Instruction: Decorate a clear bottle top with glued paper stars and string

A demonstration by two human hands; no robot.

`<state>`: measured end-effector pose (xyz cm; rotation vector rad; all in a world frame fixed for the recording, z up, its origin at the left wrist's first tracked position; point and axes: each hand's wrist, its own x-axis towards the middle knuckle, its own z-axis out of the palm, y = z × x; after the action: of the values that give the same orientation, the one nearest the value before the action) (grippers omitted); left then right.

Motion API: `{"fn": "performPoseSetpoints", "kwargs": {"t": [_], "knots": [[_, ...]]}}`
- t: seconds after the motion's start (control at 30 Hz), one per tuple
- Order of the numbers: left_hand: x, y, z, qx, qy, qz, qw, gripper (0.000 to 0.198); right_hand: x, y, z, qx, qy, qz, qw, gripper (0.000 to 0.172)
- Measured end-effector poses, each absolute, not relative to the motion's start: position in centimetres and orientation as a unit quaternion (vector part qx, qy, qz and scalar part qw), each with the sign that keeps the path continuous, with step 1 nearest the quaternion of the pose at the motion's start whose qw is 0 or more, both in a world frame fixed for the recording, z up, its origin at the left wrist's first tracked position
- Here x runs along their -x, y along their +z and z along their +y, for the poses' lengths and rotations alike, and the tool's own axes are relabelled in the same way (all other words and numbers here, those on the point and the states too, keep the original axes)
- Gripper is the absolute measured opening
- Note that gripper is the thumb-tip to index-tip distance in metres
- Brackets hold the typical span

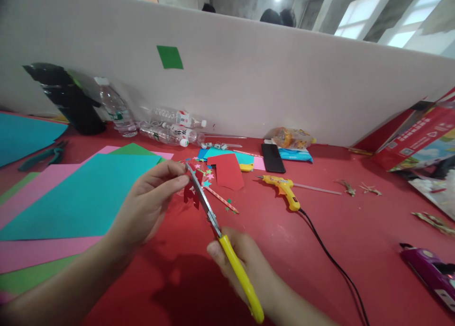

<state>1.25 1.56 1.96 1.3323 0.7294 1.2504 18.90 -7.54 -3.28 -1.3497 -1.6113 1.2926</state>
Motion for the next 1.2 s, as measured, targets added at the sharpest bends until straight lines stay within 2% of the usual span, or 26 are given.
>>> {"fn": "performPoseSetpoints", "kwargs": {"t": [0.4, 0.6, 0.77, 0.97, 1.1, 1.2], "knots": [[-1.2, 2.0, 1.5, -0.553, 0.536, 0.306, 0.559, 0.011, -18.5, -3.3, -7.4, 0.523, 0.527, -0.570, 0.352, 0.051], [-0.8, 2.0, 1.5, -0.532, 0.531, 0.330, 0.571, 0.008, -18.5, -4.0, -6.9, 0.498, 0.564, -0.496, 0.433, 0.056], [0.0, 2.0, 1.1, -0.553, 0.475, 0.391, 0.562, 0.012, -19.5, -3.5, -5.0, 0.516, 0.474, -0.483, 0.525, 0.052], [1.8, 0.2, 0.7, -0.657, 0.348, 0.450, 0.494, 0.015, -21.1, -4.2, -2.7, 0.554, 0.436, -0.484, 0.518, 0.047], [3.4, -2.0, 1.6, -0.722, 0.279, 0.502, 0.386, 0.019, -21.4, -4.8, -2.1, 0.572, 0.422, -0.485, 0.510, 0.045], [4.2, -3.2, 2.6, -0.732, 0.278, 0.522, 0.339, 0.019, -22.0, -5.3, -1.4, 0.597, 0.388, -0.503, 0.491, 0.047]]}}
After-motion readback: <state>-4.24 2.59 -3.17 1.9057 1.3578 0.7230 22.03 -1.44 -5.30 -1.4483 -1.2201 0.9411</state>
